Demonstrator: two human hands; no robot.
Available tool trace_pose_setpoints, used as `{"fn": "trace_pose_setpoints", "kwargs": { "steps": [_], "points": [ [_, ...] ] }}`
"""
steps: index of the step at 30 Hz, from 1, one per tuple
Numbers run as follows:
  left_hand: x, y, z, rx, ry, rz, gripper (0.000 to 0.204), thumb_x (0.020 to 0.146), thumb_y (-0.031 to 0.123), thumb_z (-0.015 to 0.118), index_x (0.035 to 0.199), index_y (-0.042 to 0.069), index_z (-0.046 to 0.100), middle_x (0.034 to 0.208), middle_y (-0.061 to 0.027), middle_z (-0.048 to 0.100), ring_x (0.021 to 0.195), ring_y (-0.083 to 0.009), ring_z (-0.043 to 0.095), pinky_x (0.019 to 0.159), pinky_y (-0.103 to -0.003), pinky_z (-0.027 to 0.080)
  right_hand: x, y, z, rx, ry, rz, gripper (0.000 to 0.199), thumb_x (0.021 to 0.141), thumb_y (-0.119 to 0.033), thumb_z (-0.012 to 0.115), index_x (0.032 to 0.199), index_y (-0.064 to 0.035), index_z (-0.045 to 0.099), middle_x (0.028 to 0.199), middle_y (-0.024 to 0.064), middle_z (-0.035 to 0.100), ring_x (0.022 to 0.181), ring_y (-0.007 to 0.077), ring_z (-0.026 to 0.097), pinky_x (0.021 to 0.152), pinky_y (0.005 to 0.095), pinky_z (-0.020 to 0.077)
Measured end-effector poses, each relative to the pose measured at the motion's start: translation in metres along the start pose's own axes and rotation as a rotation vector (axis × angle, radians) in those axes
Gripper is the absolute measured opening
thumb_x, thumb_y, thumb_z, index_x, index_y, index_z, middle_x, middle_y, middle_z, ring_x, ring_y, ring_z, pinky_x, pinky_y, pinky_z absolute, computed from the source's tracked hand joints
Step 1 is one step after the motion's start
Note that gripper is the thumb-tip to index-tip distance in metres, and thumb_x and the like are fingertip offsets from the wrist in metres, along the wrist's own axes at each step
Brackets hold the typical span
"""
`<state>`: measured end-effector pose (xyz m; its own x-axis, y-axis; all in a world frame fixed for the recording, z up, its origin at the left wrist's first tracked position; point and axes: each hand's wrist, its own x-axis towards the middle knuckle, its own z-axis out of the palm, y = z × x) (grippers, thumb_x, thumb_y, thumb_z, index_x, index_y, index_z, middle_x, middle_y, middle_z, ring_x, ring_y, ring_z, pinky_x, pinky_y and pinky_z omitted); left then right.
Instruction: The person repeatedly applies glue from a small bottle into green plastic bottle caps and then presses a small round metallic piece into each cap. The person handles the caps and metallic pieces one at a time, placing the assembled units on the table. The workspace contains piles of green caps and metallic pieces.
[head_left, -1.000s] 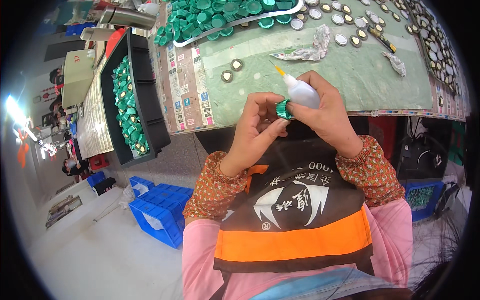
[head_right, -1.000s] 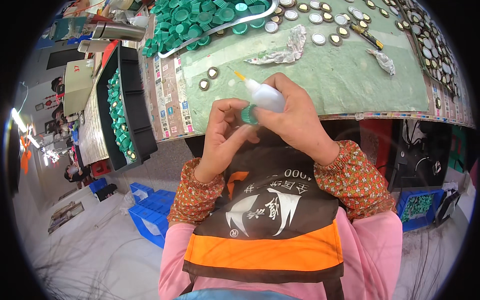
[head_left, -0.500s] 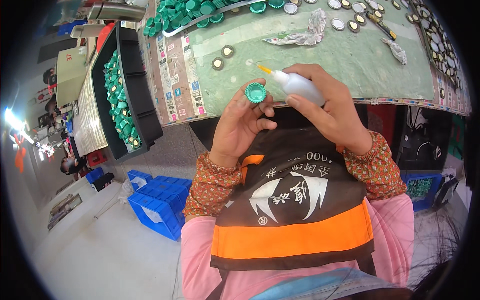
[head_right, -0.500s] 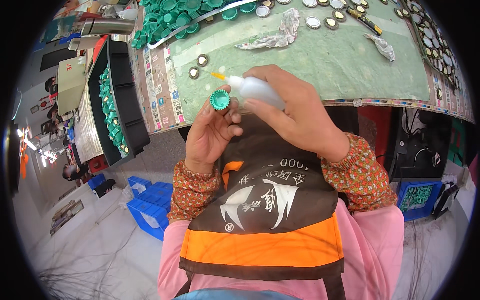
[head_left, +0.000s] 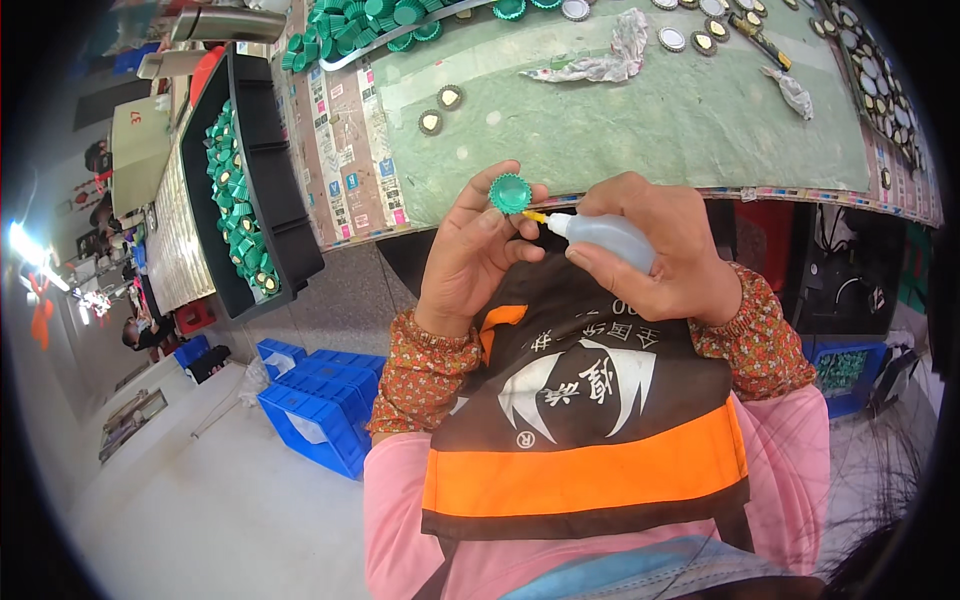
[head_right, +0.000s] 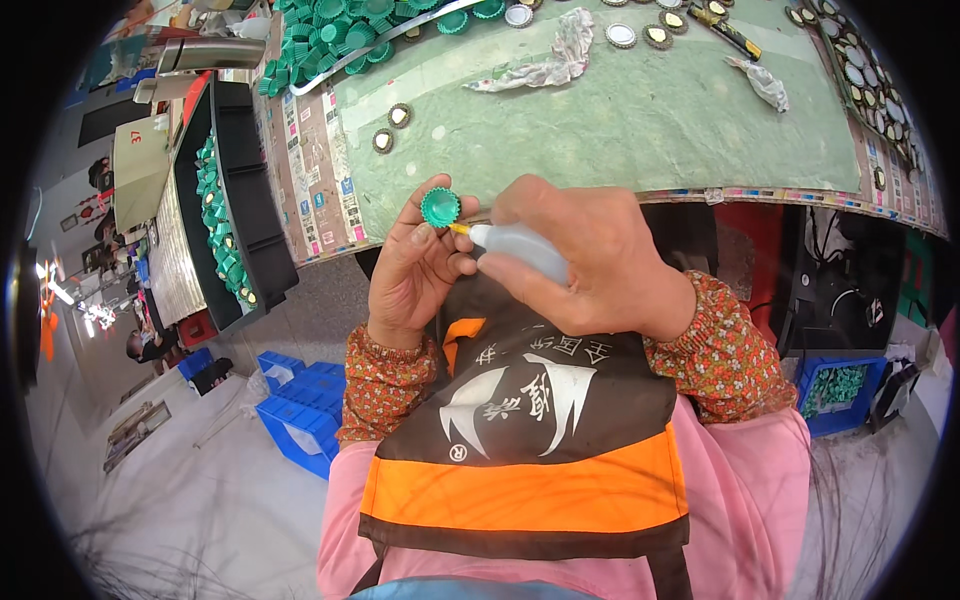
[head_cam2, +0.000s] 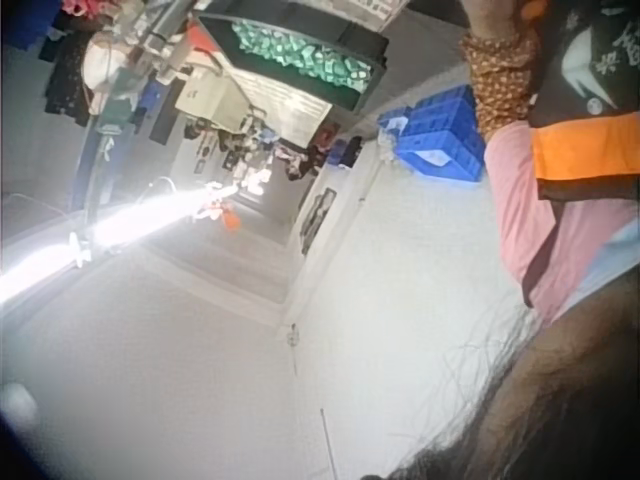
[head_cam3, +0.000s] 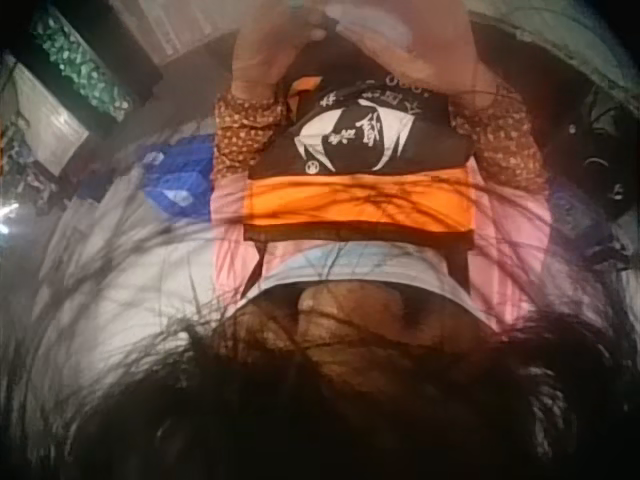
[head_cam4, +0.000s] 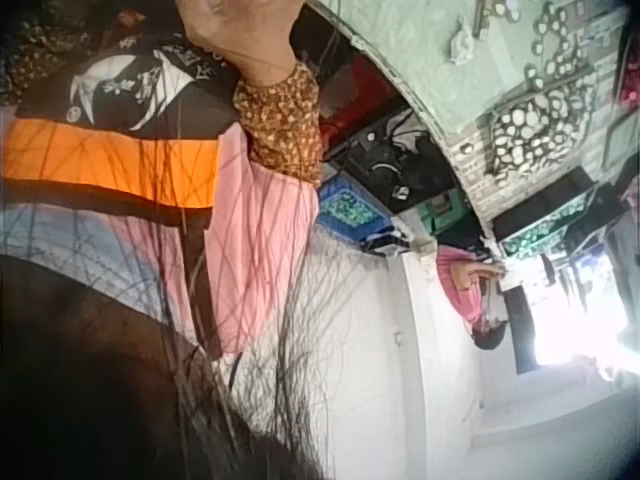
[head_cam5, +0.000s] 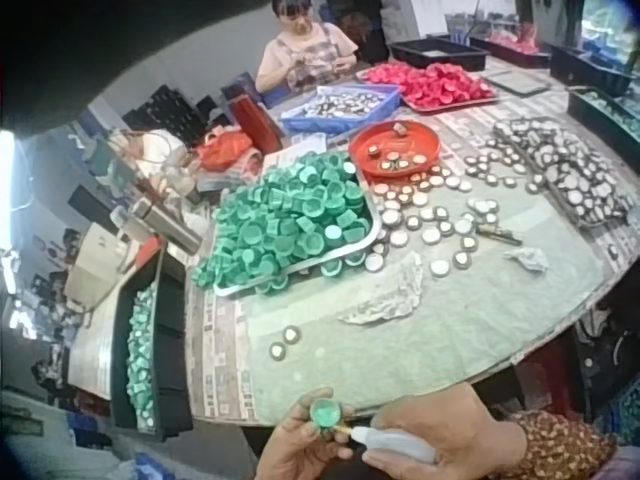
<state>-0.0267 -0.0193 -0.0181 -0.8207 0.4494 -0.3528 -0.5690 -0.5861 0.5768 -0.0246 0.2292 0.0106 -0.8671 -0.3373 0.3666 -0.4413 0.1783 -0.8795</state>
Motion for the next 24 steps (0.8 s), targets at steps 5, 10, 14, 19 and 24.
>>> {"fn": "trace_pose_setpoints", "kwargs": {
  "steps": [5,10,14,19,24],
  "points": [
    [-0.0019,-0.001,0.0004,0.034,0.015,-0.009,0.058,0.1,0.009,0.059,0.152,0.002,0.035,0.137,-0.0265,0.055,0.103,-0.0223,0.068,0.084,-0.036,0.065,-0.0005,0.0016,0.0034,-0.046,0.006,-0.038,0.023,0.084,-0.009,0.077,0.1,-0.0008,0.063,0.083,0.0126,0.066,0.065,0.0284,0.067,0.057,0.0347,0.0493],
    [-0.0037,-0.0021,0.0011,0.073,0.013,-0.01,0.056,0.1,0.008,0.059,0.151,0.001,0.036,0.137,-0.0277,0.054,0.103,-0.0221,0.069,0.084,-0.036,0.065,-0.0003,0.0001,0.0038,-0.054,-0.01,-0.025,0.022,0.085,-0.009,0.077,0.1,-0.0013,0.062,0.081,0.0122,0.066,0.065,0.0291,0.067,0.057,0.0355,0.0495],
    [-0.0045,-0.0027,0.0025,0.108,0.016,-0.012,0.055,0.1,0.007,0.059,0.15,0.001,0.037,0.137,-0.0278,0.055,0.102,-0.0225,0.069,0.084,-0.035,0.065,-0.0009,0.0003,0.0054,-0.042,-0.026,-0.006,0.021,0.086,-0.009,0.076,0.099,-0.0022,0.061,0.079,0.0119,0.066,0.064,0.0295,0.066,0.057,0.0357,0.0491],
    [-0.0059,-0.0036,0.0046,0.146,0.051,-0.022,0.05,0.099,0.009,0.061,0.146,0.002,0.043,0.135,-0.0232,0.059,0.098,-0.0195,0.067,0.082,-0.036,0.065,-0.0015,0.0019,0.0091,-0.037,-0.003,0.014,0.021,0.089,-0.017,0.073,0.101,-0.0062,0.06,0.075,0.012,0.063,0.066,0.0355,0.065,0.056,0.0413,0.049],
    [-0.0088,-0.0055,0.0046,0.139,0.057,-0.038,0.043,0.102,0.02,0.058,0.14,0.002,0.046,0.125,-0.019,0.063,0.096,-0.0191,0.066,0.08,-0.035,0.065,-0.0005,0.0004,0.0048,0.048,-0.006,0.091,0.021,0.089,-0.017,0.073,0.1,-0.005,0.06,0.077,0.0127,0.065,0.067,0.0344,0.067,0.059,0.0394,0.0511]
  ]
}}
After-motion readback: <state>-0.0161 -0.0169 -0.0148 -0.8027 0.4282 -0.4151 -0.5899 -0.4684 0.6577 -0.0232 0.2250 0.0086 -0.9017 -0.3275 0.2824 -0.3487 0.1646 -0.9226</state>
